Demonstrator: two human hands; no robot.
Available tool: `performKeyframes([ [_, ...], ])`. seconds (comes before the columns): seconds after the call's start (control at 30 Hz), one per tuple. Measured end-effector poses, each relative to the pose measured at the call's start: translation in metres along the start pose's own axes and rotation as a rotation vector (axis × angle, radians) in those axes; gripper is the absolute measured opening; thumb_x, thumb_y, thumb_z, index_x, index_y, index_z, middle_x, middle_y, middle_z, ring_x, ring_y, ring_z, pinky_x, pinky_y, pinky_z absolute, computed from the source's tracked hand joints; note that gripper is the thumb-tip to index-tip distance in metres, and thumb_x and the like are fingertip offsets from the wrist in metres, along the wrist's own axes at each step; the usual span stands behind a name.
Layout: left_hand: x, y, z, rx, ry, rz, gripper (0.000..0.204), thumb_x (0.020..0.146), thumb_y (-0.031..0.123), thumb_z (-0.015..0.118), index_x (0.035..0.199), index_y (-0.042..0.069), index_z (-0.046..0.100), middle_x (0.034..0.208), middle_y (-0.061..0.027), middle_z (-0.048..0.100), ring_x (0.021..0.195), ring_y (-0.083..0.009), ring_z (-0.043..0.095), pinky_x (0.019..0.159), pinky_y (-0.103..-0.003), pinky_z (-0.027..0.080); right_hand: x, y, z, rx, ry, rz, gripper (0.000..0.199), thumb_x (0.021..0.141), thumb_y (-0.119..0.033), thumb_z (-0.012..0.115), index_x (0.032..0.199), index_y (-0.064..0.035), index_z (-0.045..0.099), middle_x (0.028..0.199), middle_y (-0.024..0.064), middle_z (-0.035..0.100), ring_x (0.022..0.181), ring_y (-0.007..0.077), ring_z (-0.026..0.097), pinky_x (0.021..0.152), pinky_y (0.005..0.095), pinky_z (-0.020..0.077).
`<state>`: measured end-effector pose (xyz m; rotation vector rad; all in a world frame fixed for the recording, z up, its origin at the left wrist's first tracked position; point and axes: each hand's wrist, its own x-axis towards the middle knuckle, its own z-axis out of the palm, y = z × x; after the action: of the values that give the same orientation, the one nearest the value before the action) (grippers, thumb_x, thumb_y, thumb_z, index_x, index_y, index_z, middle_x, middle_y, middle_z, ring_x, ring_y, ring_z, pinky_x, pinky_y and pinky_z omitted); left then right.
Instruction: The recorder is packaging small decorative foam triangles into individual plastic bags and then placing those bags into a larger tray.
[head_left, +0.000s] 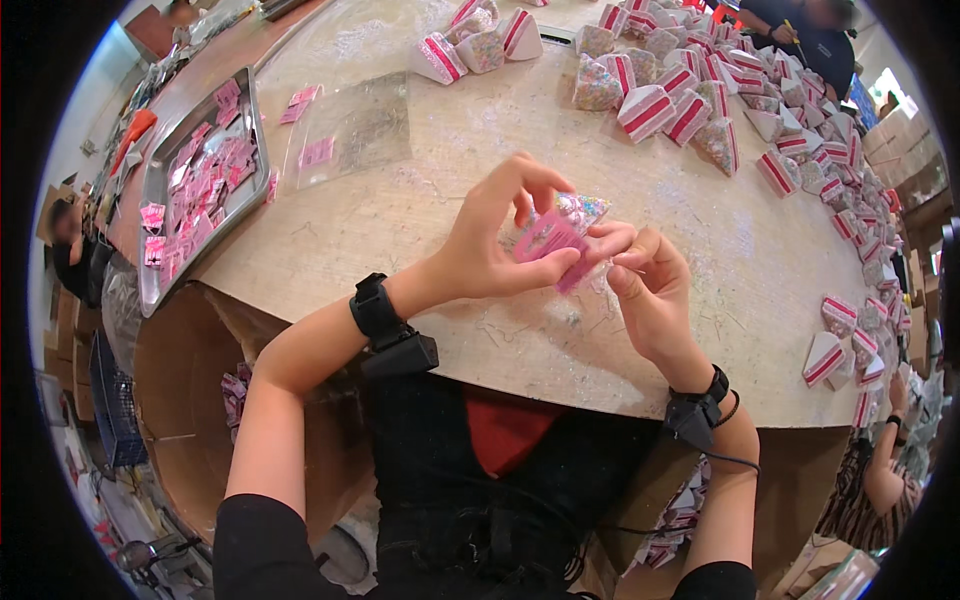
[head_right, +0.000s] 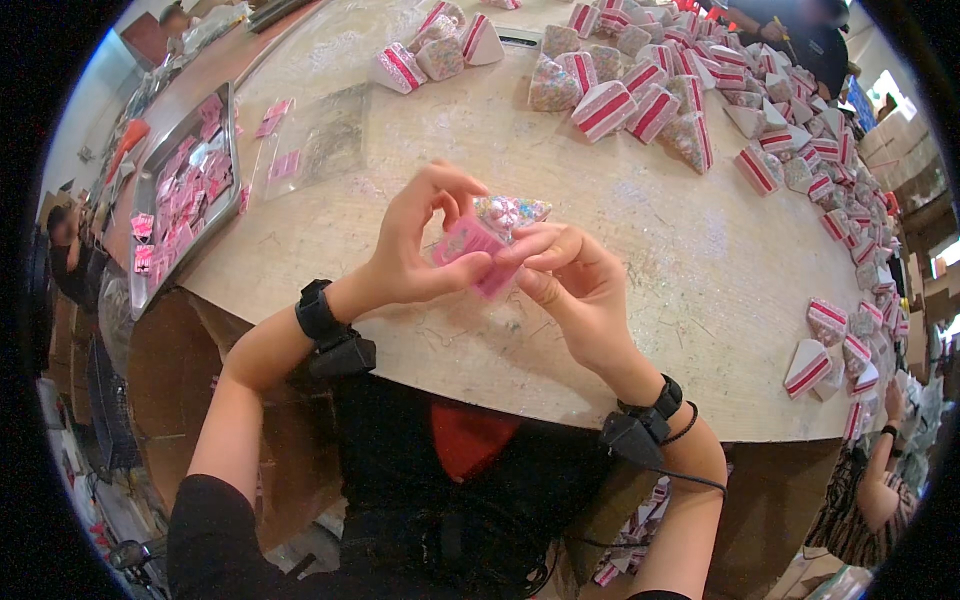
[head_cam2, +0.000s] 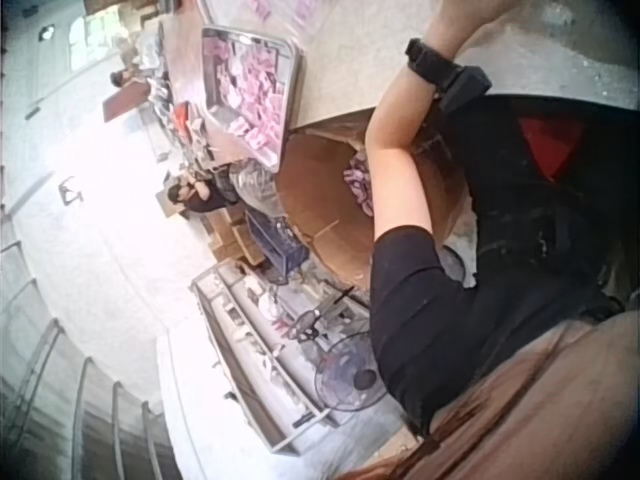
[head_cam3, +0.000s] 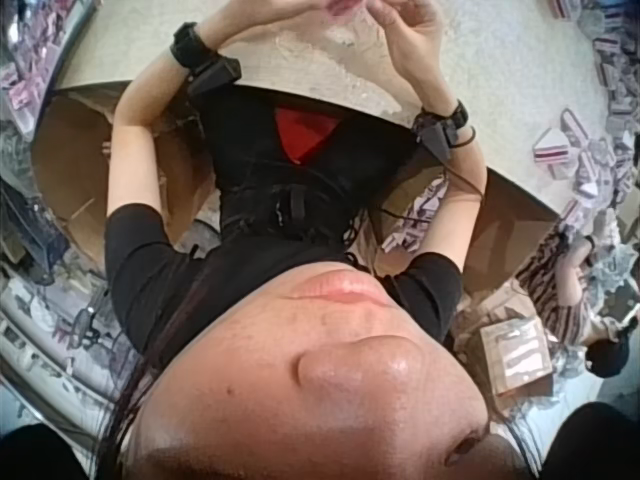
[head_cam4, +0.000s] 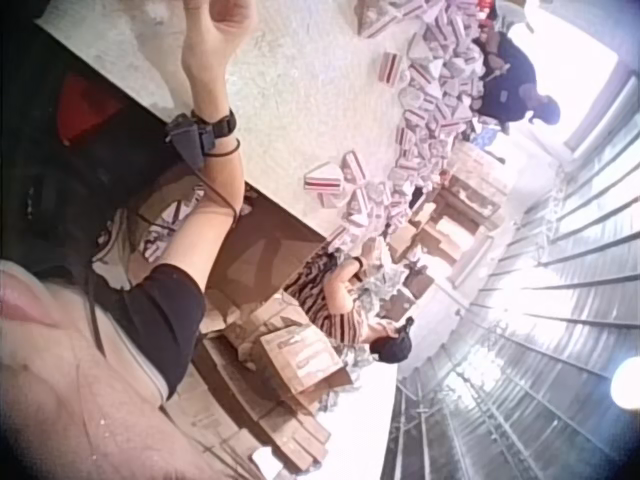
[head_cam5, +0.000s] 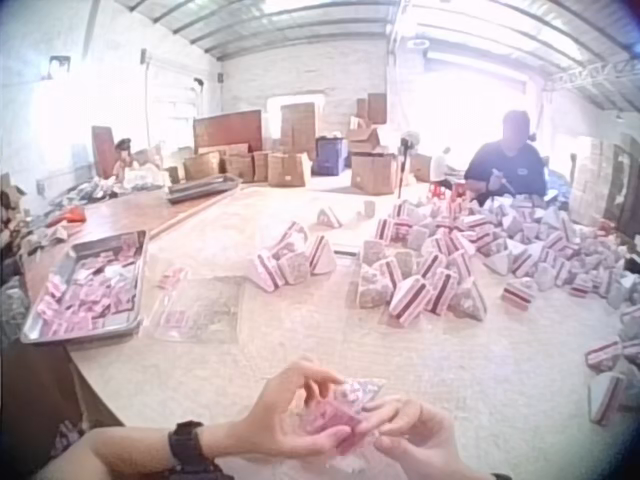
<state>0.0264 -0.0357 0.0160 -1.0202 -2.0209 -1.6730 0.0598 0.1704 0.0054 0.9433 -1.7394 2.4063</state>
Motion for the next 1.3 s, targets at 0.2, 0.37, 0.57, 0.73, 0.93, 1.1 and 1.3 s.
performKeyframes([
  [0.2, 0.001, 0.005, -0.010, 0.041, -0.042, 0.304, 0.054, 0.067, 0.023, 0.081, 0.112, 0.008, 0.056, 0.099, -0.0064, 0.054, 0.081, -0.0155, 0.052, 0.063, -0.028, 0.041, 0.002, -0.014, 0.004, -0.001, -0.031, 0.212, 0.010, 0.088, -0.007, 0.067, 0.094, 0.0004, 0.063, 0.095, 0.0085, 0.067, 0.094, 0.0158, 0.062, 0.084, 0.0309, 0.0485],
  [0.37, 0.002, 0.021, -0.005, 0.176, -0.307, 0.441, 0.038, 0.066, 0.016, 0.080, 0.103, 0.014, 0.069, 0.087, 0.0007, 0.054, 0.075, -0.0176, 0.052, 0.058, -0.026, 0.042, 0.000, -0.018, -0.001, -0.232, -0.239, 0.356, 0.009, 0.090, -0.003, 0.062, 0.096, 0.0006, 0.067, 0.092, 0.0068, 0.065, 0.087, 0.0125, 0.062, 0.077, 0.0286, 0.0488],
  [0.57, 0.004, 0.015, -0.008, 0.307, -0.317, 0.517, 0.042, 0.066, 0.017, 0.081, 0.106, 0.014, 0.068, 0.090, 0.0010, 0.056, 0.079, -0.0171, 0.056, 0.060, -0.027, 0.048, 0.002, -0.013, -0.004, -0.299, -0.271, 0.250, 0.011, 0.086, 0.004, 0.058, 0.094, 0.0021, 0.066, 0.089, 0.0081, 0.064, 0.084, 0.0159, 0.062, 0.076, 0.0289, 0.0483],
  [0.73, 0.005, 0.013, -0.015, 0.538, -0.317, 0.675, 0.035, 0.072, 0.018, 0.077, 0.105, 0.011, 0.067, 0.089, 0.0007, 0.059, 0.081, -0.0173, 0.058, 0.067, -0.027, 0.052, 0.007, -0.019, -0.006, -0.449, -0.265, 0.251, 0.009, 0.085, 0.001, 0.062, 0.092, 0.0005, 0.067, 0.085, 0.0081, 0.064, 0.081, 0.0172, 0.062, 0.073, 0.0288, 0.0478],
  [0.93, 0.002, 0.010, -0.015, 0.634, -0.322, 0.754, 0.024, 0.075, 0.016, 0.073, 0.097, 0.009, 0.068, 0.081, 0.0012, 0.059, 0.078, -0.0164, 0.059, 0.064, -0.027, 0.051, 0.009, -0.026, -0.003, -0.689, -0.340, 0.173, 0.007, 0.082, -0.002, 0.067, 0.090, -0.0011, 0.067, 0.078, 0.0092, 0.063, 0.073, 0.0218, 0.061, 0.066, 0.0311, 0.0476],
  [1.1, 0.001, 0.011, -0.016, 0.651, -0.360, 0.783, 0.016, 0.073, 0.013, 0.072, 0.087, 0.007, 0.068, 0.078, 0.0011, 0.058, 0.075, -0.0151, 0.059, 0.061, -0.026, 0.048, 0.006, -0.022, 0.001, -0.734, -0.359, 0.149, 0.008, 0.081, -0.003, 0.067, 0.089, -0.0018, 0.067, 0.076, 0.0110, 0.062, 0.066, 0.0238, 0.058, 0.059, 0.0321, 0.0449],
  [1.3, 0.000, 0.015, -0.017, 0.664, -0.372, 0.727, 0.012, 0.073, 0.012, 0.072, 0.083, 0.008, 0.066, 0.074, 0.0005, 0.056, 0.071, -0.0150, 0.059, 0.058, -0.026, 0.048, 0.007, -0.025, 0.003, -0.714, -0.336, 0.163, 0.009, 0.080, -0.002, 0.067, 0.089, -0.0020, 0.068, 0.073, 0.0111, 0.060, 0.062, 0.0223, 0.056, 0.055, 0.0312, 0.0429],
])
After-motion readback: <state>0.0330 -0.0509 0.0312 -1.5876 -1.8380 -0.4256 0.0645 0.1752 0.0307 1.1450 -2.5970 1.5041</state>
